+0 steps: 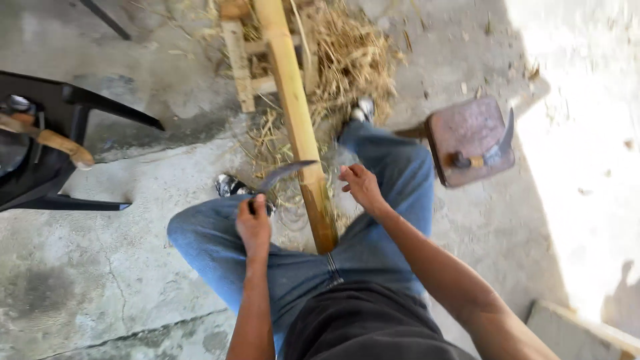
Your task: The recorder uses a curved sickle blade to shave and smooth the outer surface of a bamboo pole held in a wooden jig.
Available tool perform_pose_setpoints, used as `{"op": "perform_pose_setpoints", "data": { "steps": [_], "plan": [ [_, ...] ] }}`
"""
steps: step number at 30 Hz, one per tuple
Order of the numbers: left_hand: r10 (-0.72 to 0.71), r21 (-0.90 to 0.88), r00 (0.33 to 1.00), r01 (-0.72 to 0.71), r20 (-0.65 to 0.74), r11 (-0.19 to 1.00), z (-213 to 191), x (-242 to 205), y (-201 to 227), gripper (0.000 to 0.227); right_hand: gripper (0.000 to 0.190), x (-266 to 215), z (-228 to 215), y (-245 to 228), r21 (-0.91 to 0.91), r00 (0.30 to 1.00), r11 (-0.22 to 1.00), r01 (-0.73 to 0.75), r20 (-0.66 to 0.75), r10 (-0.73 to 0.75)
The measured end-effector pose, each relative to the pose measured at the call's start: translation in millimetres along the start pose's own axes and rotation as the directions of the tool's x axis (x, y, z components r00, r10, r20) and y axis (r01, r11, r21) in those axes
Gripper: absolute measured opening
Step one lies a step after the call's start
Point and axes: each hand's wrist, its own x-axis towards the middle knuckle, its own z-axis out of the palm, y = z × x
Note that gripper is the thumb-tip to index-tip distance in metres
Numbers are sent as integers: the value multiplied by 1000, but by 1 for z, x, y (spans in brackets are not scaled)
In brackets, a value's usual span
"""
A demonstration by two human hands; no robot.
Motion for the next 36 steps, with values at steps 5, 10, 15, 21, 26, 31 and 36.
{"op": "perform_pose_setpoints", "data": {
  "steps": [5, 10, 15, 21, 26, 31, 36],
  "plan": [
    [-483, -572, 876, 403, 15, 714, 0, 17, 2, 35, 73, 55, 61, -39, -230, 991, 970, -77, -129, 48],
    [-535, -649, 836, 473, 119, 595, 2, 24, 21, 34, 85, 59, 92, -84, -287, 959, 926, -246, -210, 190],
    [-710, -559, 674, 676, 204, 480, -15, 23, 50, 31, 70, 81, 77, -21, 103, 975, 970, -220, 6, 221],
    [-590, -581, 802, 527, 96, 620, -18, 3, 46, 34, 52, 60, 61, -17, 350, 933, 881, -319, 279, 227],
    [-361, -384, 932, 326, -22, 864, -1, 70, 41, 34, 36, 127, 12, -28, 480, 986, 877, -28, -133, 104],
    [199, 72, 979, -201, 29, 977, 51, 153, 68, 33, 37, 171, -40, -110, 94, 959, 963, 253, -158, -236],
    [152, 201, 941, -219, 303, 955, 124, 271, 82, 38, 41, 275, -29, -112, -405, 939, 856, 321, 250, -234]
  ]
}}
